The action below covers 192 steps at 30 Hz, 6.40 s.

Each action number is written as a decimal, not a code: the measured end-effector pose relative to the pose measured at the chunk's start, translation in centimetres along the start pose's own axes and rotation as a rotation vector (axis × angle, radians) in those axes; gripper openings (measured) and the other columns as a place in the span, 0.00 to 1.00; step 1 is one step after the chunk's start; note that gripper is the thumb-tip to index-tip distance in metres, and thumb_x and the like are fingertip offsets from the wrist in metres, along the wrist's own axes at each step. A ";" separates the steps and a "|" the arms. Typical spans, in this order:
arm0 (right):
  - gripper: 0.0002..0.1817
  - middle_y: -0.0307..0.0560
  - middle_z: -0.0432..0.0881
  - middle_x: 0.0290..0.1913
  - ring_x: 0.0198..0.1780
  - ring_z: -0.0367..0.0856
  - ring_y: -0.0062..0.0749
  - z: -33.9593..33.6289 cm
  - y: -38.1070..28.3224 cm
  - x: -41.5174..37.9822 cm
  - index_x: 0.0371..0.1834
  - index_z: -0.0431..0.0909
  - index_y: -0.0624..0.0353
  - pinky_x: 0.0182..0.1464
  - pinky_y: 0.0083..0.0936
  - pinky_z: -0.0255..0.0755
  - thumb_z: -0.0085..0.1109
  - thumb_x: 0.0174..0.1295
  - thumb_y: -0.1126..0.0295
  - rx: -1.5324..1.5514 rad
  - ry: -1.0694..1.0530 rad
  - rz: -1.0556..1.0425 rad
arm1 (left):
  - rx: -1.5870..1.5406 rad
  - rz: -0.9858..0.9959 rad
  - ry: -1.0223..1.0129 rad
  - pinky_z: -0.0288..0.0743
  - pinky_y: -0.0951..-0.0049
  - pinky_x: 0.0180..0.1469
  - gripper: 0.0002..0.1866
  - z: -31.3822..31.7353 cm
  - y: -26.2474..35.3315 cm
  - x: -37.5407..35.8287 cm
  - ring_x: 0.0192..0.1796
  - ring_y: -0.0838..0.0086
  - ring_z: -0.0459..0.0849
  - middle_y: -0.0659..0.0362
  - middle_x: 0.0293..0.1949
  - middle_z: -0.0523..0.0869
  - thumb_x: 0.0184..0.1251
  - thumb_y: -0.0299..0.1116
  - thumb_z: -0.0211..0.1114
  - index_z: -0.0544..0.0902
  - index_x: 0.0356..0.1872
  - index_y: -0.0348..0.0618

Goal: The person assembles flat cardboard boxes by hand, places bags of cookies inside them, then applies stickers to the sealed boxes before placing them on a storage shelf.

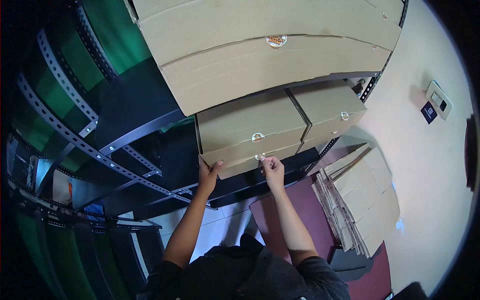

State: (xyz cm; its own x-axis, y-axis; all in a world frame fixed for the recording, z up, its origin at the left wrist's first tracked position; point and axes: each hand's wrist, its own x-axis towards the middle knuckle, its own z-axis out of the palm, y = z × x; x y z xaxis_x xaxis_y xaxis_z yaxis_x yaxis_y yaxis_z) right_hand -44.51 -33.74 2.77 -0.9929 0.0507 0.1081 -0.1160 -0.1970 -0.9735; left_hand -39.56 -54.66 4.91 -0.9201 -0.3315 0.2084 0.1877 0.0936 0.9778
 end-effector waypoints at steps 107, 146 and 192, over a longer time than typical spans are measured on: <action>0.29 0.63 0.77 0.50 0.55 0.72 0.48 -37.5 -7.0 -32.8 0.58 0.73 0.60 0.60 0.35 0.61 0.59 0.58 0.53 -1.056 1.194 0.318 | 0.333 0.103 -0.978 0.64 0.58 0.61 0.38 36.2 -0.1 -8.4 0.58 0.51 0.75 0.42 0.54 0.77 0.58 0.46 0.65 0.61 0.66 0.40; 0.28 0.54 0.63 0.64 0.63 0.64 0.38 -9.6 -16.5 -57.3 0.66 0.61 0.55 0.62 0.33 0.60 0.57 0.62 0.70 -0.629 2.008 0.194 | -0.188 -0.414 -1.807 0.70 0.73 0.55 0.26 20.9 6.0 -24.3 0.51 0.73 0.78 0.56 0.49 0.82 0.61 0.44 0.68 0.76 0.52 0.35; 0.29 0.53 0.71 0.60 0.62 0.69 0.34 -31.8 -20.0 -63.7 0.65 0.61 0.69 0.64 0.27 0.60 0.45 0.56 0.82 -0.499 1.452 0.133 | 0.669 1.272 -1.755 0.42 0.46 0.71 0.43 36.8 -6.4 -41.9 0.74 0.48 0.43 0.49 0.74 0.46 0.55 0.48 0.66 0.53 0.71 0.73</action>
State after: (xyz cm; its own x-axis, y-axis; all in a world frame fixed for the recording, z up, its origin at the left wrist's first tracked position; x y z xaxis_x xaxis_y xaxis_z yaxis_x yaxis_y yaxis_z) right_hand 21.94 -1.92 8.98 -0.0785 0.9966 0.0237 0.2831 0.0451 -0.9580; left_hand -14.82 -6.80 -10.94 0.1728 0.9824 -0.0715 0.9714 -0.1579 0.1774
